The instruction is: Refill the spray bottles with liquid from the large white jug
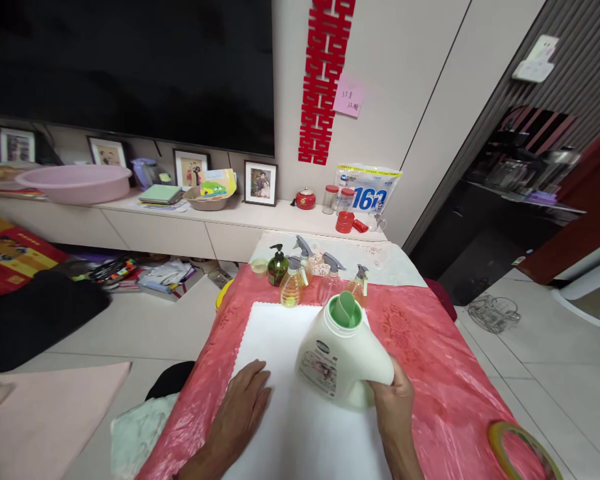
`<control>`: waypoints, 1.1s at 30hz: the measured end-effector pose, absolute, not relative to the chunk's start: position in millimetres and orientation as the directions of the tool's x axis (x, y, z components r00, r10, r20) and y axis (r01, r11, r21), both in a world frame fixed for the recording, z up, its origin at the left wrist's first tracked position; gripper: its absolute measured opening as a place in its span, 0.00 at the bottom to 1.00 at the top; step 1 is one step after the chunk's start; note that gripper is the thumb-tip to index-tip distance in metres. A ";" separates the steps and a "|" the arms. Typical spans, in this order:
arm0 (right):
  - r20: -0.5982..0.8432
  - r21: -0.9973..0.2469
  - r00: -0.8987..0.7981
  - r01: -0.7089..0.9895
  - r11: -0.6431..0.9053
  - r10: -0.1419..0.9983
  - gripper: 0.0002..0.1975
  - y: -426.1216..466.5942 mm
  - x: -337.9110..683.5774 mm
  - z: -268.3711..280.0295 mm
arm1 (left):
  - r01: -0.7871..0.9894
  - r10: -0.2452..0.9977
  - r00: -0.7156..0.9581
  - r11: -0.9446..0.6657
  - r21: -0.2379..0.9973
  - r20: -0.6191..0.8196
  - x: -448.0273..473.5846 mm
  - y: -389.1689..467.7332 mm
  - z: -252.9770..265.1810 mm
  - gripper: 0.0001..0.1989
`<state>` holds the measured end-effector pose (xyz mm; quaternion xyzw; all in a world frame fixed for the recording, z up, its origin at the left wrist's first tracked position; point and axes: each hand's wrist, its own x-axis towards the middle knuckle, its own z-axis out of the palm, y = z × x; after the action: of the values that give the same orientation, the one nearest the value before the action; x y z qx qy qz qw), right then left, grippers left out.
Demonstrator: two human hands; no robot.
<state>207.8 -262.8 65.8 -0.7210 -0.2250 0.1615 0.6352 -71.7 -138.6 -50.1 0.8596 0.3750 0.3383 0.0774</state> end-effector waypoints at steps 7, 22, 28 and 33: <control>-0.154 -0.979 0.524 0.037 -0.203 0.838 0.36 -286.6 241.0 95.3 | 0.602 0.695 0.490 -0.706 0.373 0.526 -73.8 -140.9 -52.9 0.15; -0.054 -0.848 0.697 0.346 -0.402 0.715 0.23 -121.7 340.8 129.6 | 0.597 0.612 0.520 -0.759 0.259 0.596 -77.2 -135.1 -40.2 0.14; -0.099 -0.709 0.711 0.441 -0.551 0.696 0.15 -84.4 331.2 117.5 | 0.606 0.540 0.490 -0.775 0.178 0.684 -73.5 -132.9 -37.4 0.15; 0.011 -0.736 0.804 0.409 -0.539 0.595 0.14 -98.9 324.9 119.0 | 0.592 0.507 0.531 -0.795 0.130 0.679 -77.4 -129.1 -42.4 0.13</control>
<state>324.9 -98.9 119.0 -0.8689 -0.2889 0.1210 0.3834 -77.4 -129.1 -42.4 0.8730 0.3147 0.3680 -0.0582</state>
